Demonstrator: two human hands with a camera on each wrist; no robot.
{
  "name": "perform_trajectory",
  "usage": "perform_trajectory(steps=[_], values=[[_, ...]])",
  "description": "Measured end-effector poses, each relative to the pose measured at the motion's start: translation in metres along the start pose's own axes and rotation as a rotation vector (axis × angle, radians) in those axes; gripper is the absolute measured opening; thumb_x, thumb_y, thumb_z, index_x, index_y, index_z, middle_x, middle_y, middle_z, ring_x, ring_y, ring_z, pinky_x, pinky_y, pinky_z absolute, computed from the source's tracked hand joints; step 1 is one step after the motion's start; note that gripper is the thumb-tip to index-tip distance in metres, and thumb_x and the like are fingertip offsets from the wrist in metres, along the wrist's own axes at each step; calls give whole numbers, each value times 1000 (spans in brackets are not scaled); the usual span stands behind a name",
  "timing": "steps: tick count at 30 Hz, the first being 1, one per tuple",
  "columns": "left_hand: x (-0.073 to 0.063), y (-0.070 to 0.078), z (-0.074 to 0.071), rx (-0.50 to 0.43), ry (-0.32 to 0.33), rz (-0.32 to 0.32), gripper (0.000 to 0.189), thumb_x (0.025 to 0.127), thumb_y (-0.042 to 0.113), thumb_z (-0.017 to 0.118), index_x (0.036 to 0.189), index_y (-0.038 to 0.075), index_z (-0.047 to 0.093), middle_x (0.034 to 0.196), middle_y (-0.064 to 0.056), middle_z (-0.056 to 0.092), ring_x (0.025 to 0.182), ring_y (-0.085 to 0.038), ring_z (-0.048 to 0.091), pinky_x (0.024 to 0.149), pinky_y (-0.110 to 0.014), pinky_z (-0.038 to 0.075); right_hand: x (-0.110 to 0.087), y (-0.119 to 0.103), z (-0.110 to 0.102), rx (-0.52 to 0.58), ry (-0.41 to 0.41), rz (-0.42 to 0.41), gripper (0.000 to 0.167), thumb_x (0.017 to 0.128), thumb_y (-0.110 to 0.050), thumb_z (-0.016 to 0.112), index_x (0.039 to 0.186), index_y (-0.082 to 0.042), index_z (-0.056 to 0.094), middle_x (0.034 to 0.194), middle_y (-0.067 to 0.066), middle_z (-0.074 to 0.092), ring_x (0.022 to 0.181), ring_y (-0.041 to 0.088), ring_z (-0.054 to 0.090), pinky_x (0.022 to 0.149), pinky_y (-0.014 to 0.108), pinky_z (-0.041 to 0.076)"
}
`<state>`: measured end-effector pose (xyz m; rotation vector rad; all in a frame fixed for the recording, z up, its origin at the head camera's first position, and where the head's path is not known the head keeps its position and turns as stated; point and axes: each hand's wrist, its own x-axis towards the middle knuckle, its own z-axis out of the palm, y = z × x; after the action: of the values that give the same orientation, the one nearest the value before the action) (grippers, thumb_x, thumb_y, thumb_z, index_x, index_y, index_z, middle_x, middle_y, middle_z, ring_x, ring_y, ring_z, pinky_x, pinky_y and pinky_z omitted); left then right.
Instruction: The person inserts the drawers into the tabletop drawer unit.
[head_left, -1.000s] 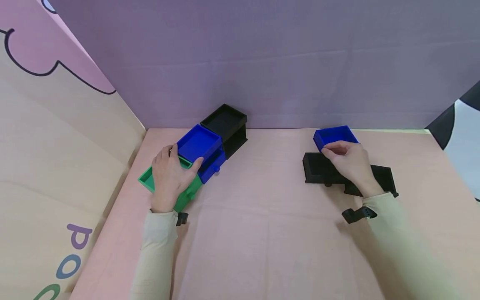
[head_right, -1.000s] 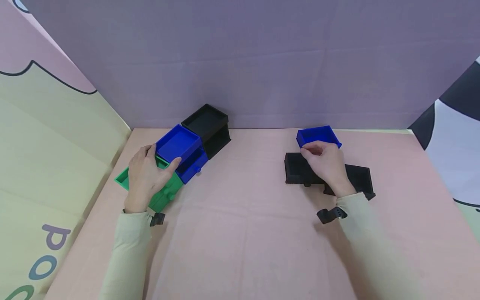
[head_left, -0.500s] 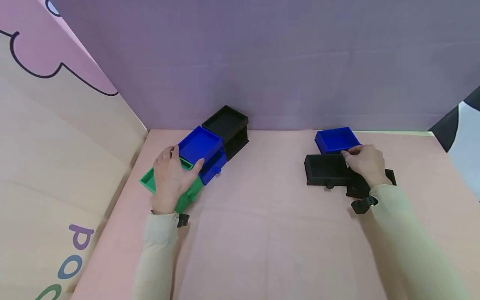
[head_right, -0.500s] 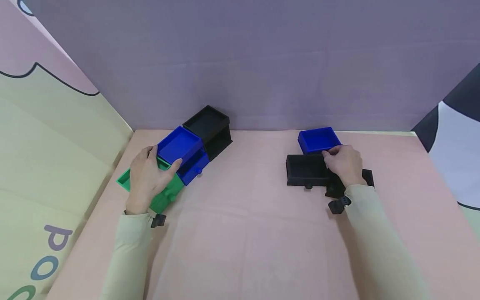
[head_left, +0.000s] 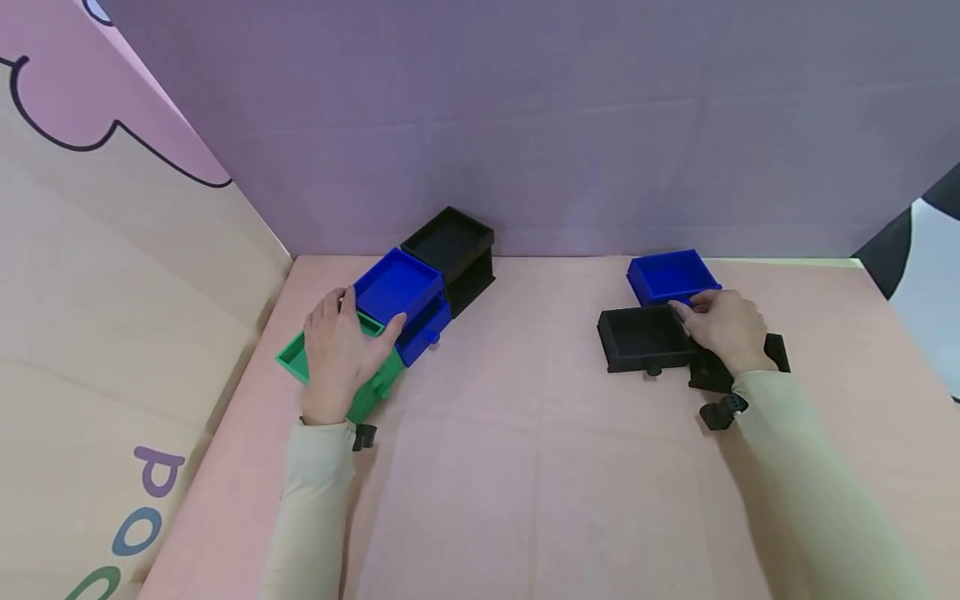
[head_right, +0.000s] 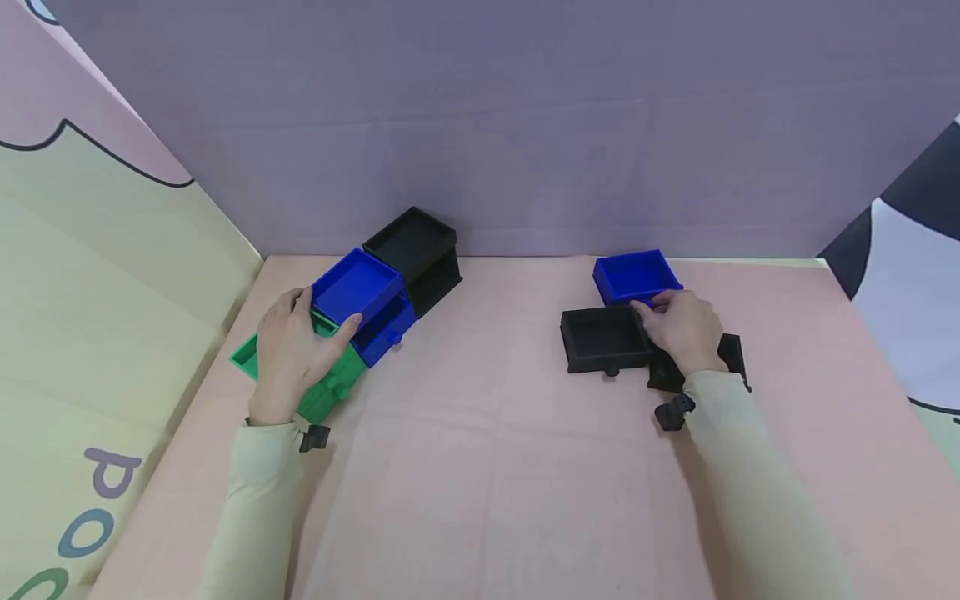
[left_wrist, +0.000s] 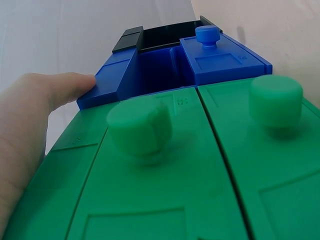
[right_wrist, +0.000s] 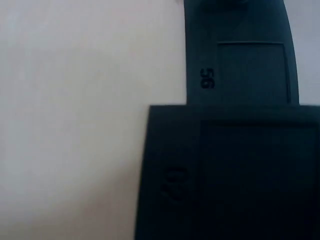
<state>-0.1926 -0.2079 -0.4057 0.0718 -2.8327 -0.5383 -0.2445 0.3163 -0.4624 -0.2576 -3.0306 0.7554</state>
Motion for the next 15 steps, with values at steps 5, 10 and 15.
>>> perform_trajectory(steps=[5, 10, 15], values=[[-1, 1, 1, -7, 4, -1, 93, 95, 63, 60, 153, -9, 49, 156, -29, 50, 145, -48, 47, 125, -63, 33, 1, 0, 0, 5, 24, 9, 60, 107, -49, 56, 128, 5, 70, 119, 31, 74, 110, 55, 67, 69, 50, 54], [0, 3, 0, -7, 0, 1, 93, 96, 63, 60, 154, -8, 49, 156, -29, 50, 146, -48, 46, 125, -63, 33, -1, -1, 1, 50, 86, 33, 60, 106, -49, 56, 127, 5, 72, 120, 31, 74, 112, 55, 67, 71, 51, 53], [1, 5, -1, -2, -14, -6, 93, 96, 63, 60, 155, -8, 47, 158, -29, 49, 147, -47, 45, 125, -63, 32, -5, -2, 3, 118, 152, 55, 63, 106, -51, 54, 127, 6, 73, 124, 32, 72, 117, 55, 66, 88, 61, 52]])
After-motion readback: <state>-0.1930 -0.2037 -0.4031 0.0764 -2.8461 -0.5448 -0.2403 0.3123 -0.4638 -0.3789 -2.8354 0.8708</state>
